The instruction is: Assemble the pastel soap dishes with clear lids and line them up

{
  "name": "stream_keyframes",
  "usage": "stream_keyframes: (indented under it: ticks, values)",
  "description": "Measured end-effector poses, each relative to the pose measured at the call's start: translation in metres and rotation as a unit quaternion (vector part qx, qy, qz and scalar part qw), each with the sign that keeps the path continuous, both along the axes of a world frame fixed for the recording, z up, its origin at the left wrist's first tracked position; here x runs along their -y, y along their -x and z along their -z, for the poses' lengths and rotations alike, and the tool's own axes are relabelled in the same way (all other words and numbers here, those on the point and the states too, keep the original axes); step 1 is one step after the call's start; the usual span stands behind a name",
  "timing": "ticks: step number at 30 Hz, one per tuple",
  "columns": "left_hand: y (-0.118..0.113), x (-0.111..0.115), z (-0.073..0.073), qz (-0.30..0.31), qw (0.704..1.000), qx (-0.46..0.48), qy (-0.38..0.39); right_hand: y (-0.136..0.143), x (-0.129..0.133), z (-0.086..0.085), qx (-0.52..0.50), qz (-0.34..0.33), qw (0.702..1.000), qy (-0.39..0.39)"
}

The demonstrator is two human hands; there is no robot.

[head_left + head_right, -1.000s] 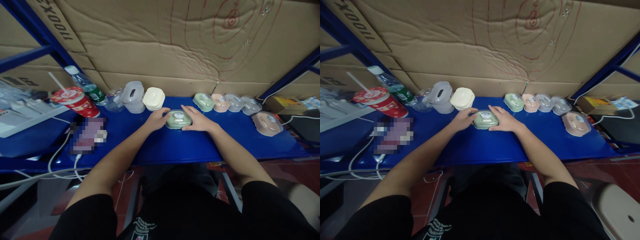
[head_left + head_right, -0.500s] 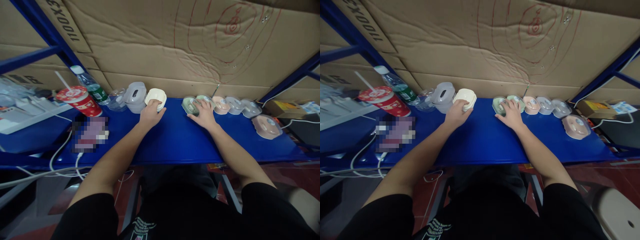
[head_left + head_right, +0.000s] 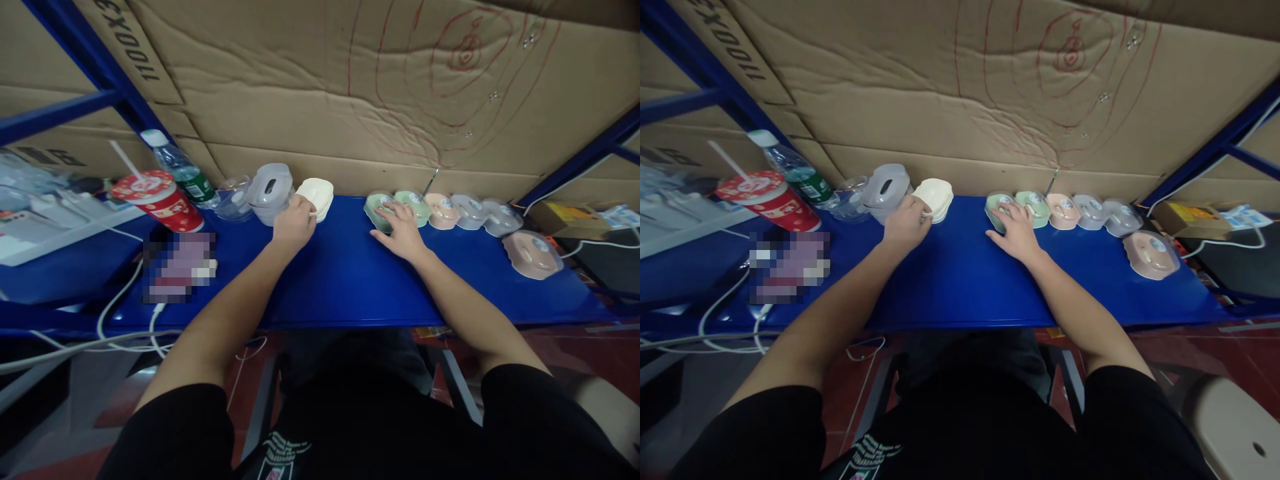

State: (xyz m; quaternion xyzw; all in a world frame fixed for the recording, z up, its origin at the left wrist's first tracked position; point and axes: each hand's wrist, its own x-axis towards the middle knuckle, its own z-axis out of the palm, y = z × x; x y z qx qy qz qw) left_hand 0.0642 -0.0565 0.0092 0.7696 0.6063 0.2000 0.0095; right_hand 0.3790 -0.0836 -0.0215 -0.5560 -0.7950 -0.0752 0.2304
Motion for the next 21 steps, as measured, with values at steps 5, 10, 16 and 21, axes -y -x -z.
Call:
stream_keyframes:
  ticks: [5, 10, 16, 21]
  values:
    - [0.005, 0.003, -0.004, 0.158, 0.98, 0.104, -0.056, 0.004, 0.007, -0.009, -0.04, -0.056, 0.997, -0.043]
    - [0.001, 0.011, -0.006, 0.323, 0.911, 0.247, 0.069, 0.006, 0.013, -0.015, -0.084, -0.07, 0.991, -0.083]
    - [-0.002, 0.007, -0.005, 0.269, 0.903, 0.305, 0.137, 0.011, 0.018, -0.007, -0.134, -0.092, 0.987, -0.008]
    - [0.004, 0.0, -0.003, 0.234, 0.948, 0.181, 0.114, 0.018, 0.02, -0.01, -0.119, -0.103, 0.983, 0.094]
